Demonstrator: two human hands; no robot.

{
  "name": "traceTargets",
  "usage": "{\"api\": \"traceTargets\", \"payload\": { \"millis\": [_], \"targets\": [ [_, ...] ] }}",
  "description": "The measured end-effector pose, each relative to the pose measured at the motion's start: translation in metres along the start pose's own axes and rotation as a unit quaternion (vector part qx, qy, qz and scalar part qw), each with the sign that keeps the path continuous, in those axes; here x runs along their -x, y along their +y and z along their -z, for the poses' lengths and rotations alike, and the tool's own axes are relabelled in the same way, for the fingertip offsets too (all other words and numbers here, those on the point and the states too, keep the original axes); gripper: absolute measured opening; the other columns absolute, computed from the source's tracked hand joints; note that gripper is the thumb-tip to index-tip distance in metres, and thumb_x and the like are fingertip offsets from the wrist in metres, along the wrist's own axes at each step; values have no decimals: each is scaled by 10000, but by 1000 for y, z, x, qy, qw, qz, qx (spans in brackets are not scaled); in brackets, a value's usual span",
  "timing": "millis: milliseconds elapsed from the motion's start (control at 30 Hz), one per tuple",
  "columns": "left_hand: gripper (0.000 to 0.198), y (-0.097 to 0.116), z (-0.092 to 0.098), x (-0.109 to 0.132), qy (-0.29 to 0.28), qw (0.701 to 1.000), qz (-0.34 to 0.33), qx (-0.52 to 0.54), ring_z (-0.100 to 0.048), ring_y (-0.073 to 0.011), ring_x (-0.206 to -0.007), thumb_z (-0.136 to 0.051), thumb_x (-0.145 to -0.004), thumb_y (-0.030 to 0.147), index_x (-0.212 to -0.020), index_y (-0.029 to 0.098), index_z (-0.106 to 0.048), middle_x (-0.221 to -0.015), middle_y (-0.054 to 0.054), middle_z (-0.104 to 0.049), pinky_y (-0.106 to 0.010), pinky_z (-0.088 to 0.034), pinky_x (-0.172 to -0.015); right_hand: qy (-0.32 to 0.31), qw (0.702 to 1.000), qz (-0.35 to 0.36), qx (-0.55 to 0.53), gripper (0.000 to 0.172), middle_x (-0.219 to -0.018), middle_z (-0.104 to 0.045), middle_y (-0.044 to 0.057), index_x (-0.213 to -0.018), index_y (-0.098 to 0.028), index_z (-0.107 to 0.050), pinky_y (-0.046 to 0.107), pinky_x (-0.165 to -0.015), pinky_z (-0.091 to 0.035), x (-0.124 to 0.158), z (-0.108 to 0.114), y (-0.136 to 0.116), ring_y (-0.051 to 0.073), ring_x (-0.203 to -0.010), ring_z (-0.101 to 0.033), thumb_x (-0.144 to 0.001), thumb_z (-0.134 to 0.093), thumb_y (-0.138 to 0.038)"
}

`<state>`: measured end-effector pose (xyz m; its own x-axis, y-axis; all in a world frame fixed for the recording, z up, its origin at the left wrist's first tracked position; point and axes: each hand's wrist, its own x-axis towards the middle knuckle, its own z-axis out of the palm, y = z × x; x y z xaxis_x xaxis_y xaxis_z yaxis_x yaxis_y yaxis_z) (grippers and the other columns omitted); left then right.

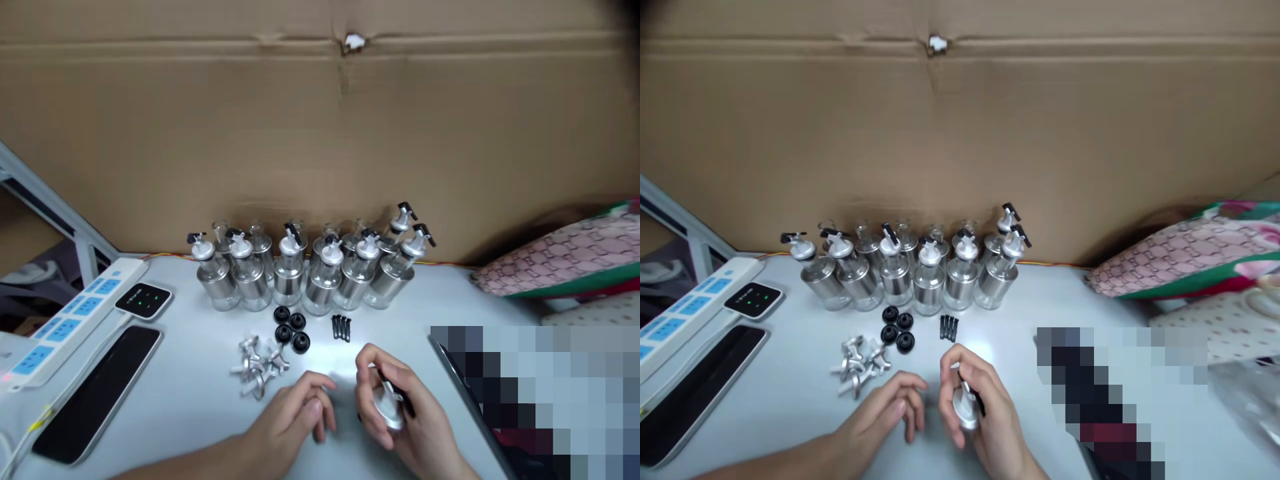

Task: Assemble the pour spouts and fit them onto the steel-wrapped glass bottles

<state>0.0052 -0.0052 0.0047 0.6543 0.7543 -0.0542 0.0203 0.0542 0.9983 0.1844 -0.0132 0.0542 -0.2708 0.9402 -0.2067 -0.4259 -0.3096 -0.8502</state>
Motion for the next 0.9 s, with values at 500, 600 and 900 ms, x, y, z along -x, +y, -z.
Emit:
{"api": "traceTargets", "payload": {
  "millis": [500,600,900],
  "targets": [
    [679,2,0,-3,7,1000,1,-27,-533,-147,-642,-320,-874,726,-1133,117,-470,-823,-71,-585,-294,-418,-661,53,792,140,592,363,-946,-748,38,-982,-223,-701,311,-690,-495,-75,-13,-52,188,-729,-650,-692,-487,-180],
    [665,-2,0,-3,4,1000,-8,-30,-529,-139,-623,-323,-878,720,-1126,121,-472,-810,-66,-587,-284,-412,-646,65,784,137,602,331,-922,-756,49,-963,-218,-717,332,-705,-491,-90,-4,-44,210,-758,-661,-720,-491,-209],
    [635,-4,2,-4,-7,999,-17,-47,-532,-141,-625,-321,-896,687,-1139,121,-472,-820,-76,-603,-288,-426,-646,98,747,260,604,178,-591,-570,-12,-703,-211,-601,270,-514,-362,-68,-34,-105,137,-552,-488,-748,-588,-383]
  ]
}}
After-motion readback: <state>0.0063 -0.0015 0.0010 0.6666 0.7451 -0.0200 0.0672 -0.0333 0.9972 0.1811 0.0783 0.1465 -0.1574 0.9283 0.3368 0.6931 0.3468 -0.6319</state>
